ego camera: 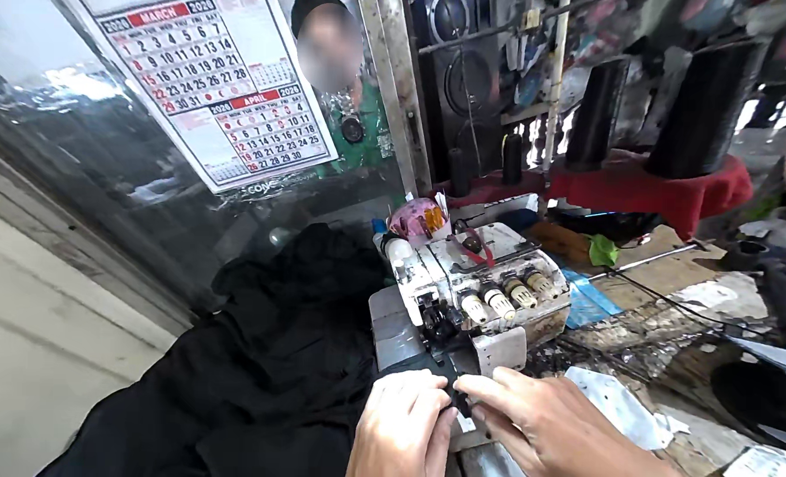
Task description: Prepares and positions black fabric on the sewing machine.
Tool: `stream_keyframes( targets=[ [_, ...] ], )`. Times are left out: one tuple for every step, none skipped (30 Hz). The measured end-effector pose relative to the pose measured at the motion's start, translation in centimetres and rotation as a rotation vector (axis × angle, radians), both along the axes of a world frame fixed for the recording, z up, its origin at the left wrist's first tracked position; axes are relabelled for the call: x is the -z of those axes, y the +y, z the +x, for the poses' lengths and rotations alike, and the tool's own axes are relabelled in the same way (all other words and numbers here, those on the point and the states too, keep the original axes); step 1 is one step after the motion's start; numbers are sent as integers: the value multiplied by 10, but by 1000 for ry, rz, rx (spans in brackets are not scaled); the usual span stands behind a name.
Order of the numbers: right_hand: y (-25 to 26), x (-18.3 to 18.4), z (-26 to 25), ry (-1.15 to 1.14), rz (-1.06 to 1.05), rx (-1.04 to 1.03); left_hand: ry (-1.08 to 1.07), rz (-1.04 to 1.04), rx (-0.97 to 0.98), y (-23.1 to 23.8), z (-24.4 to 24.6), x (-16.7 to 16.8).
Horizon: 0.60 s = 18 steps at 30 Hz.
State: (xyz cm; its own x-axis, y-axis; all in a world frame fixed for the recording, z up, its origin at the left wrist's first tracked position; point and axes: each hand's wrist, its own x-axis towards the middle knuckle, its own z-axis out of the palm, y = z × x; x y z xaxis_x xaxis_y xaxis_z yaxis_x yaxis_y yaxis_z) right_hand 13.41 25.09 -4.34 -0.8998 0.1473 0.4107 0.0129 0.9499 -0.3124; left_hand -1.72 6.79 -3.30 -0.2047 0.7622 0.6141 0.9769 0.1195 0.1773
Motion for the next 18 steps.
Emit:
stream_keyframes(
  targets=[
    [0,3,-2,18,5,13,-38,36,-10,1,0,6],
    [0,6,-4,28,8,27,-81,77,-14,3,-3,11],
    [0,7,-7,19,-3,37,-133,110,-10,5,-9,14],
    [0,7,-9,4,-18,39,-189,126,-2,6,-17,15],
    [1,6,-10,-8,-44,32,-235,121,8,8,-28,13],
    [2,4,-9,-16,-77,17,-262,94,22,8,-42,10],
    [2,3,-8,-20,-116,-1,-272,55,35,9,-55,5],
    [2,1,-6,-24,-153,-20,-274,11,49,8,-68,1],
    [1,1,-4,-20,-182,-36,-265,-25,63,5,-79,-2],
    [-1,-1,-2,-11,-198,-51,-252,-52,80,0,-87,-5],
    [-3,-4,-2,1,-208,-62,-243,-70,102,-6,-90,-7],
    [-6,-9,-3,5,-215,-72,-248,-76,129,-13,-90,-10],
    [-10,-14,-6,1,-216,-76,-272,-71,164,-20,-86,-13],
    [-14,-19,-11,-9,-204,-78,-309,-58,201,-25,-80,-17],
    [-19,-23,-19,-40,-189,-78,-340,-31,226,-26,-75,-20],
    [-22,-27,-26,-103,-170,-75,-338,1,220,-24,-71,-22],
    [-25,-31,-33,-183,-146,-76,-293,25,176,-19,-69,-23],
    [-27,-35,-37,-249,-127,-79,-224,22,109,-14,-70,-22]
  ],
)
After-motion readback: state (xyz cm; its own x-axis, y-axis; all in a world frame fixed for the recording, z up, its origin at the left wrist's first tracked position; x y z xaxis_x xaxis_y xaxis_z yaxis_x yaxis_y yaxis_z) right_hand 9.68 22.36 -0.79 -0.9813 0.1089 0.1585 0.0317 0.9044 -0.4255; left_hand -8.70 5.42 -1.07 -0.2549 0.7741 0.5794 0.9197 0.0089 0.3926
